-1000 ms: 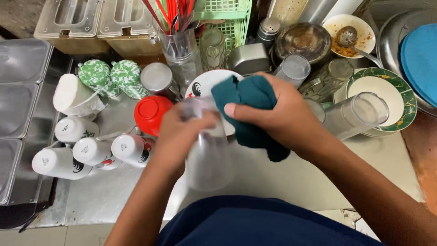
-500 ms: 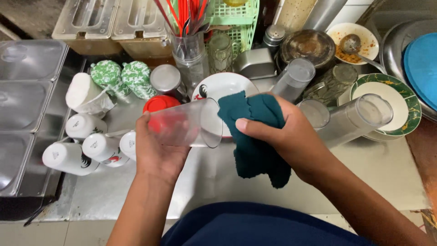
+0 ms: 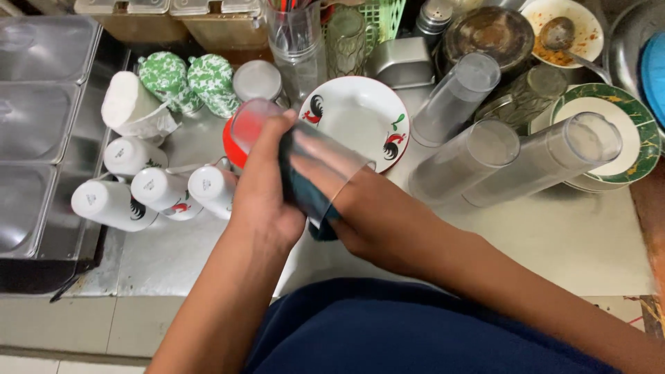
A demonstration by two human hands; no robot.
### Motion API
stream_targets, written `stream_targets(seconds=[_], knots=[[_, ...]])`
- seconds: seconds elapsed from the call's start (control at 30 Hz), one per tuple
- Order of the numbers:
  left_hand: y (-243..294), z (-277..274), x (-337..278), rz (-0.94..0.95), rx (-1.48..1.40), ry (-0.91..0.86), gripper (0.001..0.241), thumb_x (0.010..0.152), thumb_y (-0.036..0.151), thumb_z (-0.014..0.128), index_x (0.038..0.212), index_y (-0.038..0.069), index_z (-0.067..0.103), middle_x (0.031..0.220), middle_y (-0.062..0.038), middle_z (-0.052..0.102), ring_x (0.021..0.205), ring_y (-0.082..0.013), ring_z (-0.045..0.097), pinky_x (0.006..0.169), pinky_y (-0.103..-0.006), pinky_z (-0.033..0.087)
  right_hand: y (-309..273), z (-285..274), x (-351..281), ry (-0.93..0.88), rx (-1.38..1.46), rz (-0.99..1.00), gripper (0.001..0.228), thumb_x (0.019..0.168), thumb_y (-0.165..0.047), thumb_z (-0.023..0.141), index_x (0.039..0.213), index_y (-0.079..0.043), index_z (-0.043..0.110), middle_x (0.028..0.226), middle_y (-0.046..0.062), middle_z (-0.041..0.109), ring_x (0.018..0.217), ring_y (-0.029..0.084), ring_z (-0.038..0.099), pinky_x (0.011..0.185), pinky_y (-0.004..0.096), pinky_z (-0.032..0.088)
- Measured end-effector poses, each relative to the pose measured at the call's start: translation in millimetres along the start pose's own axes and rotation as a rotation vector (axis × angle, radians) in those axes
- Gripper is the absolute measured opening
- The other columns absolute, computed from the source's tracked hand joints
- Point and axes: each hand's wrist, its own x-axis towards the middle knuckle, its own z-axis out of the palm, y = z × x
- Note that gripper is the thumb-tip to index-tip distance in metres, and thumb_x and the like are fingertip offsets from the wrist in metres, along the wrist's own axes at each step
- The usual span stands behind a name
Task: The recorder is drying several plastic glasses using a cloth and organizing them on a counter.
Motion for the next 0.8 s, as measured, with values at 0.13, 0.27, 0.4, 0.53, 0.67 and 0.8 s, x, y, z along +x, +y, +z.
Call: stream_targets(seconds=[0.13,0.27,0.4,0.53,0.67,0.8], knots=[[3.6,8.7,-1.7,-0.009,0.056,0.031,0.026,0.081,0.030,0.075,0.099,0.013,0.069,0.092,-0.004,0.070,0.085,-0.0210,0.068,0.080,-0.0383,0.057,-2.4,-2.4,11.7,0.164,0.046,-0.119,0.064,0.087,0.005,0.060,0.147,0.003,0.040,0.148,0.029,0.050,0.139,0.042,0.050,0.114,0.042,0.044],[0.5,7.8,-0.1,-0.069,0.037,0.011,0.028,0.081,0.030,0.076,0.101,0.012,0.068,0.093,-0.004,0.069,0.085,-0.0215,0.067,0.081,-0.0385,0.058,14.5,9.3,3.9,-0.004,0.866,0.636,0.079,0.093,-0.001,0.058,0.166,-0.014,0.034,0.124,0.019,0.070,0.100,0.033,0.067,0.086,0.046,0.056],[3.6,9.2,-5.6,-0.159,-0.005,0.051,0.037,0.074,0.035,0.073,0.100,0.010,0.070,0.093,-0.007,0.073,0.085,-0.0241,0.070,0.080,-0.0390,0.060,28.6,9.8,-10.1,0.244,1.686,0.725,0.052,0.093,-0.006,0.063,0.141,0.002,0.045,0.116,0.017,0.070,0.100,0.027,0.073,0.092,0.047,0.059],[12.9,-56.1,22.4,-0.051,-0.121,-0.030,0.035,0.082,0.034,0.076,0.103,0.010,0.062,0.099,-0.008,0.068,0.094,-0.0250,0.067,0.087,-0.0393,0.058,44.6,0.7,-40.3,0.166,2.037,0.849,0.043,0.097,-0.017,0.064,0.134,0.004,0.054,0.117,0.020,0.069,0.100,0.030,0.073,0.096,0.048,0.059],[38.1,-59.5,6.8,0.057,-0.176,0.071,0.055,0.083,0.046,0.075,0.120,0.009,0.058,0.113,-0.010,0.066,0.105,-0.0254,0.064,0.093,-0.0411,0.055,43.9,-4.4,-43.7,0.244,1.833,1.028,0.045,0.093,-0.022,0.062,0.130,0.003,0.060,0.119,0.022,0.069,0.101,0.030,0.072,0.096,0.047,0.059],[41.4,-64.3,-0.2,0.020,-0.181,0.275,0.071,0.077,0.056,0.072,0.129,0.011,0.053,0.128,-0.011,0.065,0.112,-0.0276,0.065,0.094,-0.0452,0.053,85.8,45.3,-68.2,0.244,1.626,1.329,0.043,0.088,-0.022,0.060,0.124,0.001,0.063,0.112,0.017,0.076,0.099,0.028,0.073,0.096,0.043,0.055]])
